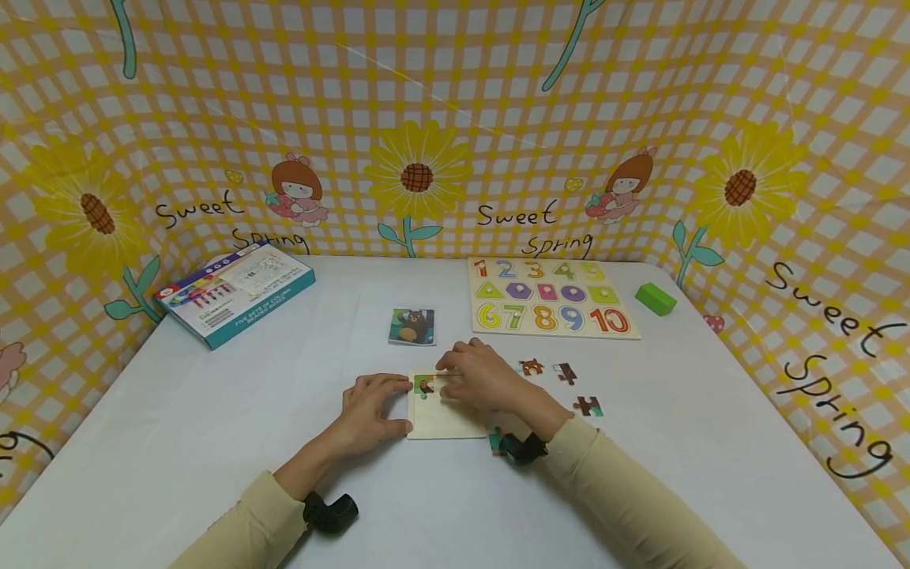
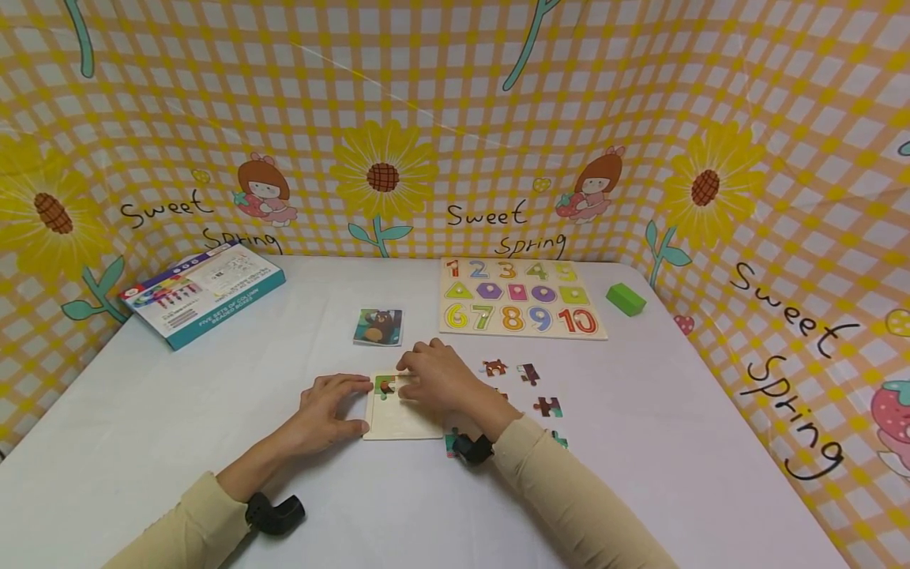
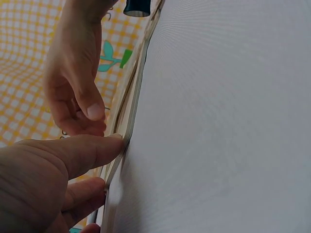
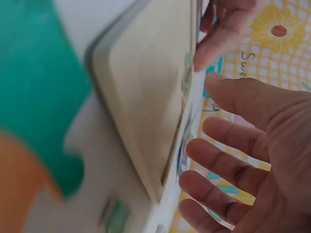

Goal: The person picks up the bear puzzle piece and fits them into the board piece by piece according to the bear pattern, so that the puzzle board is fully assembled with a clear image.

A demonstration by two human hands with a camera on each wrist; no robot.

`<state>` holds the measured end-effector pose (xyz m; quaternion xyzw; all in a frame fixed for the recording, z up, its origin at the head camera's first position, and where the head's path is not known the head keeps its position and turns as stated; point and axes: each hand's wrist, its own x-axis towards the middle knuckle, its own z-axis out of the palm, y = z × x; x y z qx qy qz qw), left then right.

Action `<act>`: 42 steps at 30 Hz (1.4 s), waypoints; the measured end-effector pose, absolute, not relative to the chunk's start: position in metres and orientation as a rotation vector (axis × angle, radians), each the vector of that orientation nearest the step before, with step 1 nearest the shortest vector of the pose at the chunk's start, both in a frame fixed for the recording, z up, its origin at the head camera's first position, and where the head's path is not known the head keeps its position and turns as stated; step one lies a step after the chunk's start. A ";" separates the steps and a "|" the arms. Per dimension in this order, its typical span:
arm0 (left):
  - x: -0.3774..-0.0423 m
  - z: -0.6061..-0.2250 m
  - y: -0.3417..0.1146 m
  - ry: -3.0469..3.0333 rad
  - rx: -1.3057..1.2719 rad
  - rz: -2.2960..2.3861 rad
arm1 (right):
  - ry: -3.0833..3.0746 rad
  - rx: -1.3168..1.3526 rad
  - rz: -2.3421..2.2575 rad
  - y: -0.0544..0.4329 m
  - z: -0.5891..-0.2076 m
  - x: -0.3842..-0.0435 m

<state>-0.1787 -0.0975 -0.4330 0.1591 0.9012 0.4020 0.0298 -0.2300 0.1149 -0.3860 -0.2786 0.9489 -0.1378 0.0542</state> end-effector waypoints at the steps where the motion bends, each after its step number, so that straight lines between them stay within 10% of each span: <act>1: -0.179 -0.433 -0.098 2.778 0.486 1.242 | 2.881 -0.837 -0.436 0.118 -0.385 -0.230; 42: -0.178 -0.432 -0.097 2.775 0.486 1.254 | 2.986 -0.541 -0.627 0.250 -0.398 -0.246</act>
